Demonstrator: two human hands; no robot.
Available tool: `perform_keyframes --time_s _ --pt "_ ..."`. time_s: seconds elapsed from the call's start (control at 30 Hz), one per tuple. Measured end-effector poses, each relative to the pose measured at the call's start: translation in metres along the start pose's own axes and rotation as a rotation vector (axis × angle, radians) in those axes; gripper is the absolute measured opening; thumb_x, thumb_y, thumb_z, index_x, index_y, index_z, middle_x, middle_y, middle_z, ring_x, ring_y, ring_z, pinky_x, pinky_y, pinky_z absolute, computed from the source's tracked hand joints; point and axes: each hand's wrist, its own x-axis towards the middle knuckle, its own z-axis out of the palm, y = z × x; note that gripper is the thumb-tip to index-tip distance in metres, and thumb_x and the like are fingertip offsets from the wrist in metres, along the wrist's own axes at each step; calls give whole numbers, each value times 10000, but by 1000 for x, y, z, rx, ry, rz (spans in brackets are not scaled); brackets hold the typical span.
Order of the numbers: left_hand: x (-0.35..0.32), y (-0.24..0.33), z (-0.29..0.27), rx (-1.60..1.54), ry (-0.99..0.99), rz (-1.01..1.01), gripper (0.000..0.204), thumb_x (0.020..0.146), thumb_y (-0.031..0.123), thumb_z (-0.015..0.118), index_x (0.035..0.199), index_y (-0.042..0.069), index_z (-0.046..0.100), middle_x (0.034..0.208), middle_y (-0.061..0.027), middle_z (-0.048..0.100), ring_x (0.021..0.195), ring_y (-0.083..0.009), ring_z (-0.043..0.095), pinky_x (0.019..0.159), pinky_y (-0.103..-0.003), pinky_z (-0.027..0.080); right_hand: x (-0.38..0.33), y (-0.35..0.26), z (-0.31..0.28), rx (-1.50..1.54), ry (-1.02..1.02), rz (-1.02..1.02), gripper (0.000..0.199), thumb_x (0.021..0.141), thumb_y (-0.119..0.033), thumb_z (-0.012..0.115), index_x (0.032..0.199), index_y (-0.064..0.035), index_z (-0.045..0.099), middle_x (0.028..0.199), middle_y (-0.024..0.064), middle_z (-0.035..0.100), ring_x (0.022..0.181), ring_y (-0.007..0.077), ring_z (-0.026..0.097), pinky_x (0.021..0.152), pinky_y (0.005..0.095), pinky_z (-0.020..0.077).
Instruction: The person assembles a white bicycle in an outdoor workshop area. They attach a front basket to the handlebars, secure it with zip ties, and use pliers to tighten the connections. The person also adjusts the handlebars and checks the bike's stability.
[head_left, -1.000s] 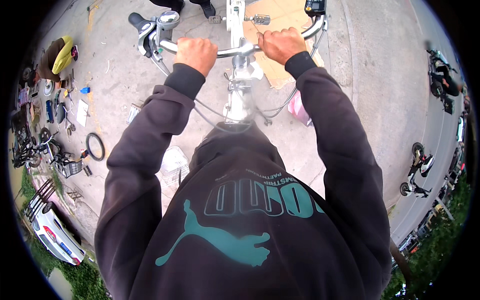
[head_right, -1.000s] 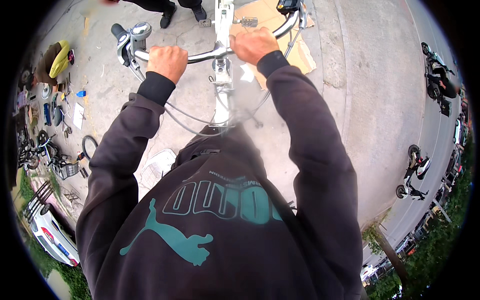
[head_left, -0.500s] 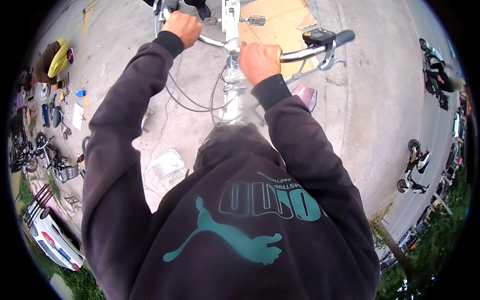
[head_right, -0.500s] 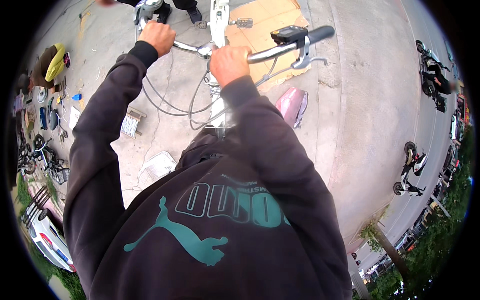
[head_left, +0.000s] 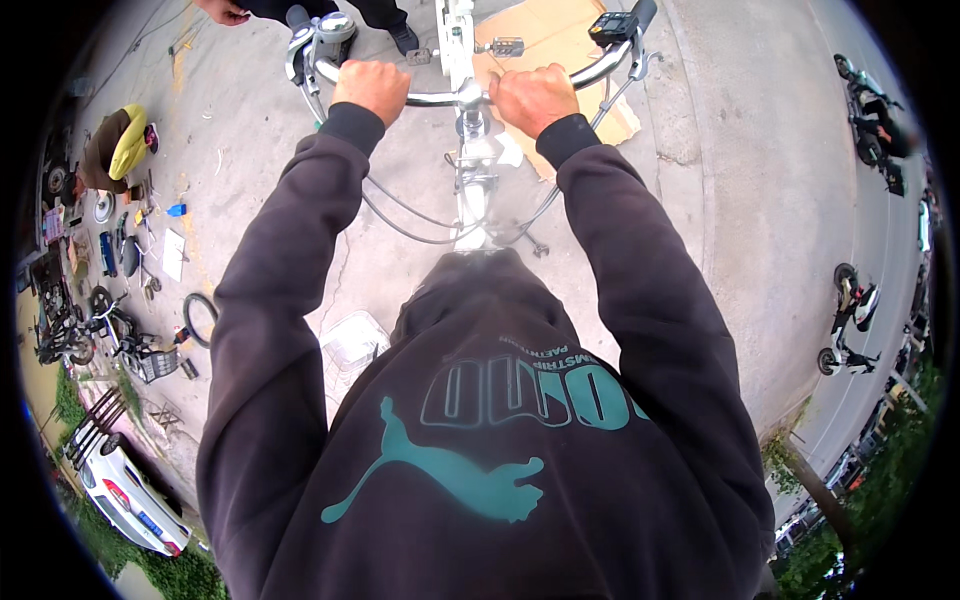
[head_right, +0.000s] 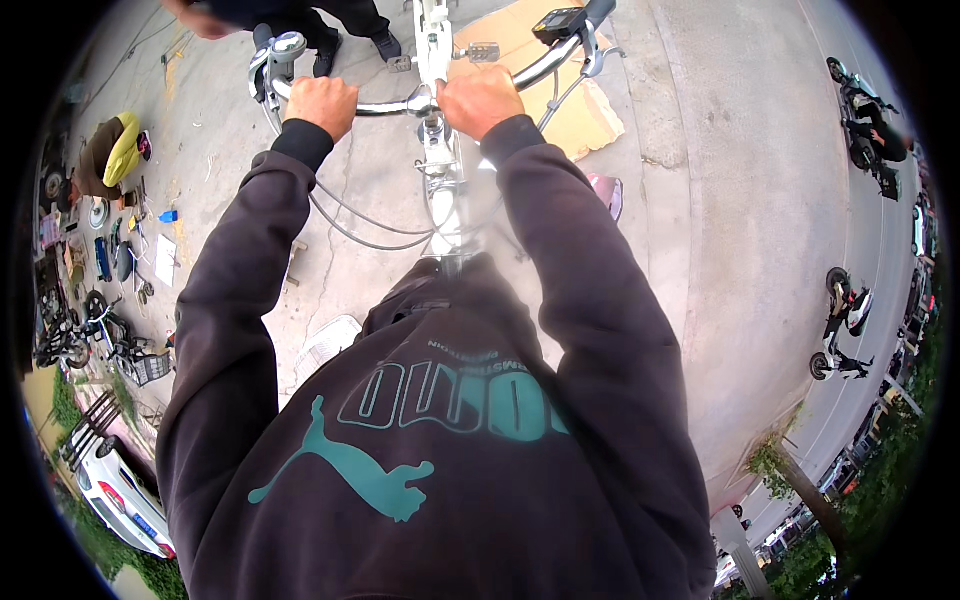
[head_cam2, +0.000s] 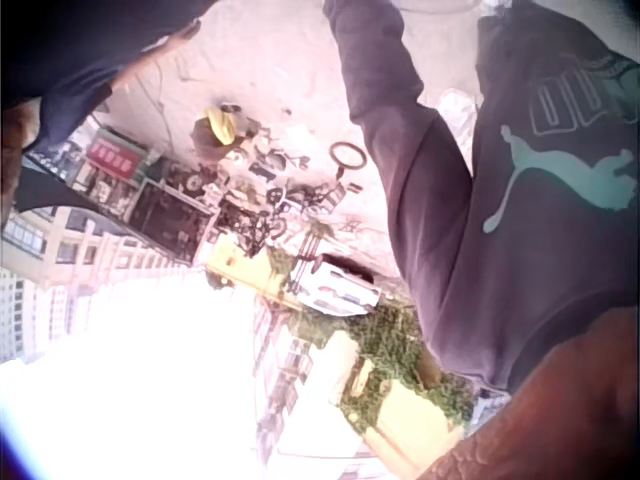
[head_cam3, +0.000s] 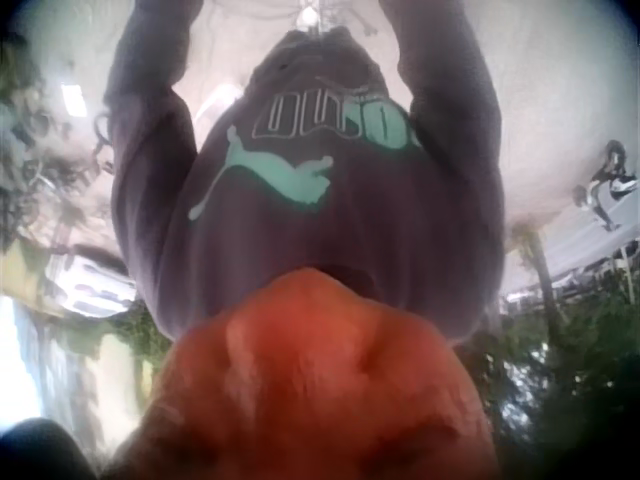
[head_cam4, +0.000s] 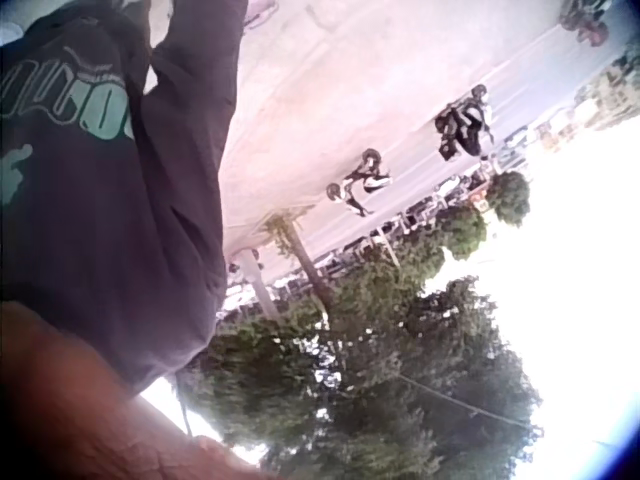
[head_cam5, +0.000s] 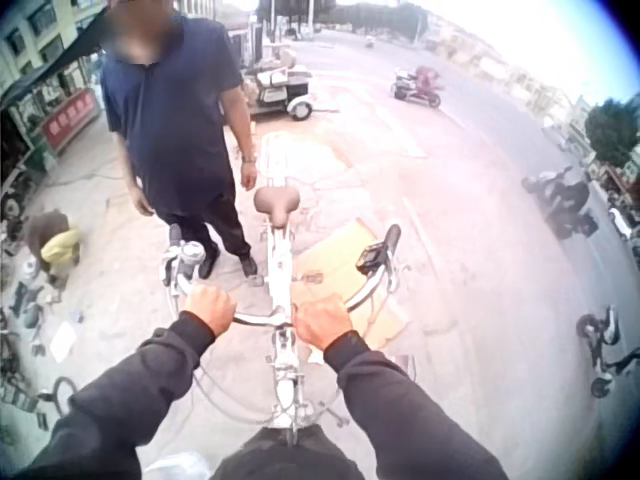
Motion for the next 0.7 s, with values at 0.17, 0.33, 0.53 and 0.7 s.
perform_keyframes --time_s 0.17,0.33,0.53,0.7 --pt "-6 -1 1 -15 30 -9 164 770 146 609 647 164 717 637 -32 677 617 -208 684 565 -365 464 -2 0 5 1 14 -8 434 916 -287 533 514 -128 572 445 30 515 396 225 492 474 405 352" --pt "-3 4 2 -28 22 1 162 769 146 614 645 173 715 633 -30 676 616 -196 685 564 -360 459 -7 3 1 -51 -31 -16 413 915 -307 535 541 -136 570 449 12 511 392 212 491 478 396 351" --pt "0 6 4 -52 35 -33 149 755 156 618 638 173 708 616 -32 662 604 -202 677 570 -359 467 -4 13 8 -63 -29 -74 404 916 -326 533 569 -121 563 446 25 504 397 213 501 470 395 356" --pt "-2 14 0 -69 7 -56 162 757 158 613 622 183 700 601 -27 659 570 -198 671 564 -356 454 -4 16 2 -44 -17 -112 393 894 -297 557 552 -109 605 479 34 531 416 220 518 462 391 369"
